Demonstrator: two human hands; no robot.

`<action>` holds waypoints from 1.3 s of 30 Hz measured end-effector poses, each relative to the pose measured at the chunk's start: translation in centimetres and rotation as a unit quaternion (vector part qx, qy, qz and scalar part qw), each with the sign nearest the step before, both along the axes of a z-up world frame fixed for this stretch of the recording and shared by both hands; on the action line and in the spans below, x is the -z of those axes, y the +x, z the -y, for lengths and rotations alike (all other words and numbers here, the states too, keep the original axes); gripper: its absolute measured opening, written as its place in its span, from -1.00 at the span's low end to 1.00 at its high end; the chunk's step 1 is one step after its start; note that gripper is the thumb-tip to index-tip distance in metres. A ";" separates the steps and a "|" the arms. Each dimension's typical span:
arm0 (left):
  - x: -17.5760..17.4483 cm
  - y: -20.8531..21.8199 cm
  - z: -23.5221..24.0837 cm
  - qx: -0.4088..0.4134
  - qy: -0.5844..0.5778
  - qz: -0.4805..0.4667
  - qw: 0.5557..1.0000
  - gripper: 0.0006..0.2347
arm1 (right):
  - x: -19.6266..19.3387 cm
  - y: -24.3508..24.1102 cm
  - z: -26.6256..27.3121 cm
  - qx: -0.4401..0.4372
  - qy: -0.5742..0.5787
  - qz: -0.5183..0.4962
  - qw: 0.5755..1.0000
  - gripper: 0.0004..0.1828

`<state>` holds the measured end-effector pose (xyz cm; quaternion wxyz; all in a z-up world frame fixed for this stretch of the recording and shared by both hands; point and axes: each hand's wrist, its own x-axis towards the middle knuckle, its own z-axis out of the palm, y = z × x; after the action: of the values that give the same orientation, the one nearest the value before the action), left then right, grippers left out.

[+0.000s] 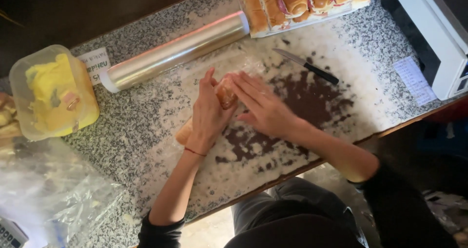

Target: Wrapping individual sandwiches in plastic wrap on a deli counter.

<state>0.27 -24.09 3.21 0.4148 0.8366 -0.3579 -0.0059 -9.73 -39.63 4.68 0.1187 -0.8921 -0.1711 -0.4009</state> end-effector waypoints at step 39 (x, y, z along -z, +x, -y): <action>0.4 -9.1 -6.4 0.043 -0.182 -0.401 0.897 -0.57 | 0.0 1.8 0.6 -0.016 0.759 -0.365 0.538 -0.76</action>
<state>-8.81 -17.67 2.82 0.6672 0.6573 -0.1919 -0.2931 -7.88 -40.18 4.68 0.8104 -0.5337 0.2410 -0.0182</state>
